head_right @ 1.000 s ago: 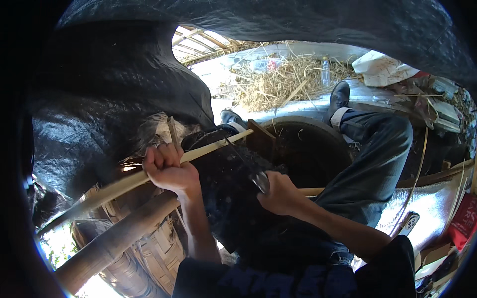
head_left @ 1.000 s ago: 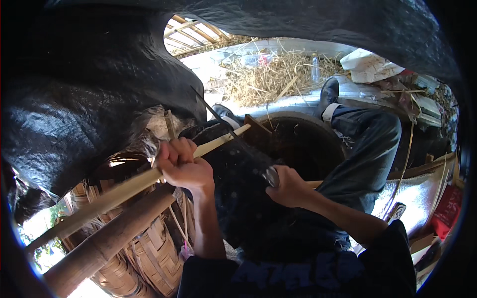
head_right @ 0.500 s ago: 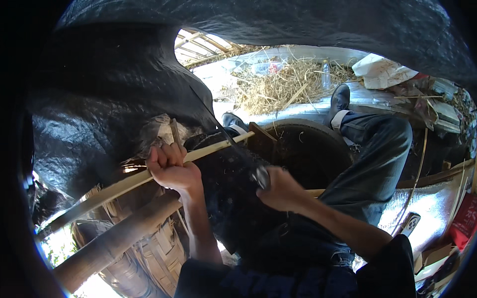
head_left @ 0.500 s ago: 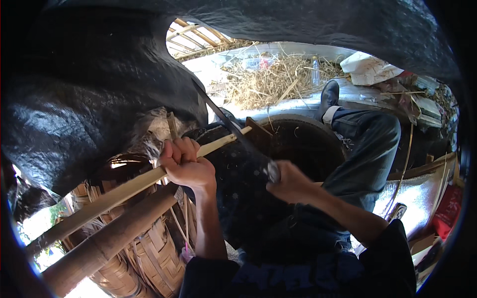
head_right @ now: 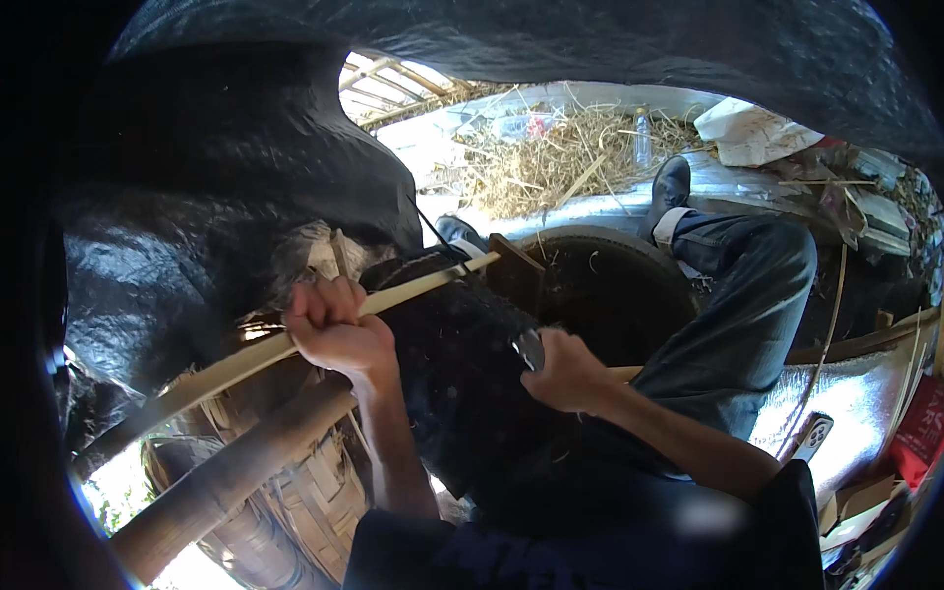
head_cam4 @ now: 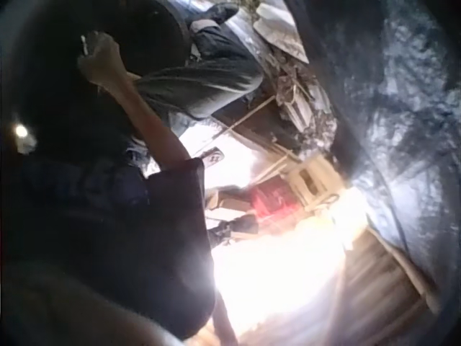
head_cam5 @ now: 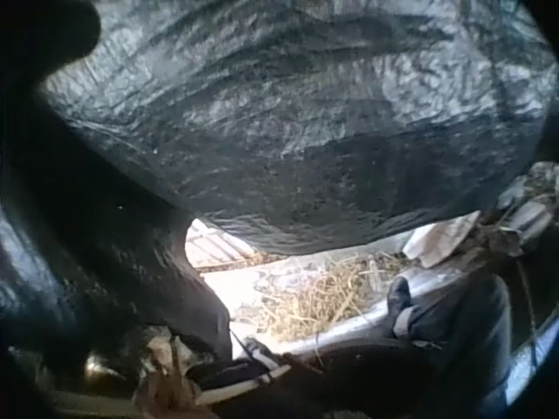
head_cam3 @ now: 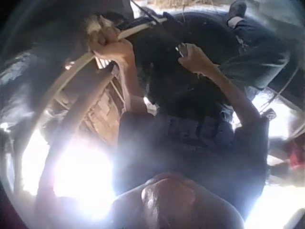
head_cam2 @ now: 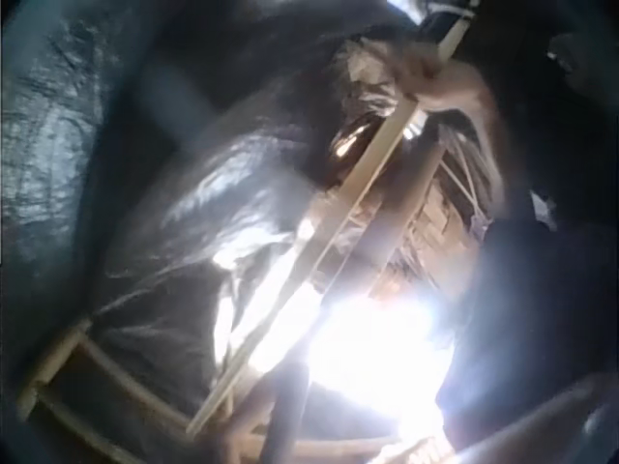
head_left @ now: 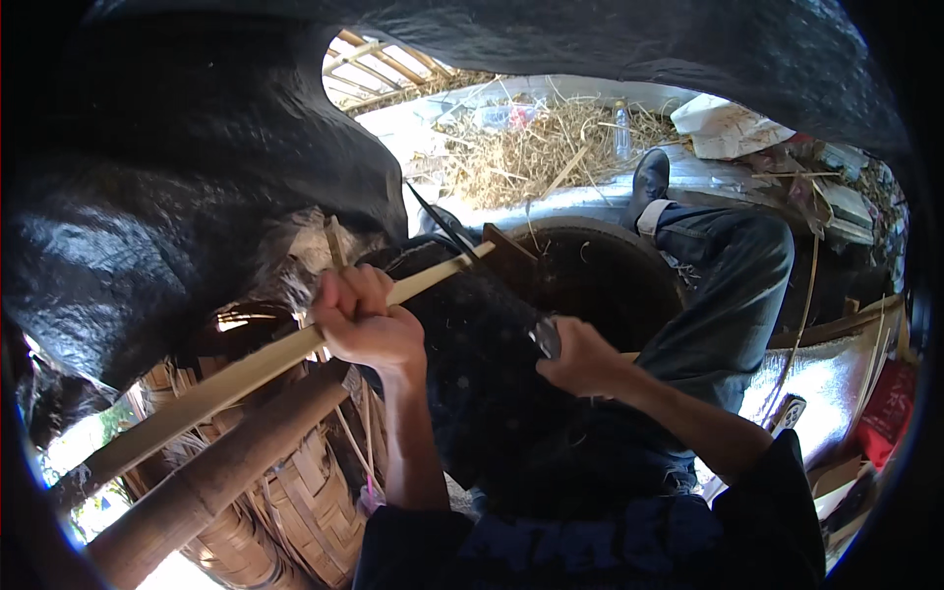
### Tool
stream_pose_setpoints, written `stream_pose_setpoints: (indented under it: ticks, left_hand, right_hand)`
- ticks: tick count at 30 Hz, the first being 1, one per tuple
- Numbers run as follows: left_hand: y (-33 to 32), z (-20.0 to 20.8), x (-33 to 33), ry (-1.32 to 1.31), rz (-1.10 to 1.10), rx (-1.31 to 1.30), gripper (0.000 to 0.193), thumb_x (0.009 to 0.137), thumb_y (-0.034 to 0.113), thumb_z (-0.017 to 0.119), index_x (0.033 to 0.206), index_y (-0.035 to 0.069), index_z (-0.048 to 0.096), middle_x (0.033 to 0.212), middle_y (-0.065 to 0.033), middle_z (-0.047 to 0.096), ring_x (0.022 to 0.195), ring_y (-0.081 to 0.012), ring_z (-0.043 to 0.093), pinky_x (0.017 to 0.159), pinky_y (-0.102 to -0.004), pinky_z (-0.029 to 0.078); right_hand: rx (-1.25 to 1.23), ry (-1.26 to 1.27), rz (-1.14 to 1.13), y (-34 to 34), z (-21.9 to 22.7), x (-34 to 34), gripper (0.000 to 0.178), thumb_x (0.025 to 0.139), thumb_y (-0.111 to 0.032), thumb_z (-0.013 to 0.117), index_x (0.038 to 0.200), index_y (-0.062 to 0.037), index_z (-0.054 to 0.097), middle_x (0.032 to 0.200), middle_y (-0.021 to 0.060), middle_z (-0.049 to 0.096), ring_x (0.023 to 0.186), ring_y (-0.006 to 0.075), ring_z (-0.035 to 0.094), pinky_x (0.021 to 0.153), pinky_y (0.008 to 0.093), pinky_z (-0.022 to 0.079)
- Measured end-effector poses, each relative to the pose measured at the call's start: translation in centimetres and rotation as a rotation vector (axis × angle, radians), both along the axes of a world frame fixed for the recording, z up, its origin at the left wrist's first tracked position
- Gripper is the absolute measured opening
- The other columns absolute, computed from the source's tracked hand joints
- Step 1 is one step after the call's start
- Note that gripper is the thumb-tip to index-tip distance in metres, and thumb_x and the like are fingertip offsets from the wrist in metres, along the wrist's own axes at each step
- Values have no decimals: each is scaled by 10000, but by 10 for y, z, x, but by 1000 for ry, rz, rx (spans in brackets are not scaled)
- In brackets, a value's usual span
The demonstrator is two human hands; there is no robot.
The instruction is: The person holds a bamboo strip in one hand and repeatedly shaves and scrapes along its surface using a knife.
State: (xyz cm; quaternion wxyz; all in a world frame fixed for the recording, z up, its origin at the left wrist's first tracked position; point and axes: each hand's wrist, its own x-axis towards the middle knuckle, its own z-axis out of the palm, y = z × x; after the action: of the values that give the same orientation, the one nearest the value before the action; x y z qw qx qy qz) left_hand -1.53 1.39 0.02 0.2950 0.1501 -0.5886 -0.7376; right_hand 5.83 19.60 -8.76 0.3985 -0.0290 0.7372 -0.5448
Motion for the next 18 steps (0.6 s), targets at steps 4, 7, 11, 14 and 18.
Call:
stream_pose_setpoints:
  ticks: [4,7,11,14,18]
  left_hand:
    - [-4,3,1,-35,-29,-7,357,832,196,372,529,155,186,454,38,131,417,-70,104,423,-251,117]
    - [-7,0,5,-2,-58,8,353,830,194,368,524,156,195,448,36,142,413,-69,109,426,-245,122]
    - [-16,1,6,21,-114,-6,350,828,189,366,524,158,195,442,34,154,408,-67,116,428,-239,126]
    - [-15,1,5,15,-70,-10,351,834,201,345,526,143,186,444,37,154,406,-60,111,418,-233,130]
    - [-10,3,5,16,-64,-16,345,830,206,345,529,146,188,447,33,161,408,-59,114,426,-226,136]
  right_hand:
    - [-30,11,-8,17,43,-23,265,657,-88,573,875,49,511,709,186,579,683,307,600,611,355,448]
    - [-121,-25,-75,20,54,-23,259,651,-78,571,866,52,509,699,181,573,680,291,598,614,351,445]
    - [-140,-76,-103,16,59,-19,246,651,-72,573,859,43,510,669,165,559,649,263,588,604,347,442]
    - [-122,-164,3,14,46,-14,241,656,-76,573,856,42,508,668,162,554,646,264,586,603,345,442]
    - [-118,-265,40,3,41,-13,245,664,-94,575,854,44,504,674,161,555,633,257,579,595,345,442]
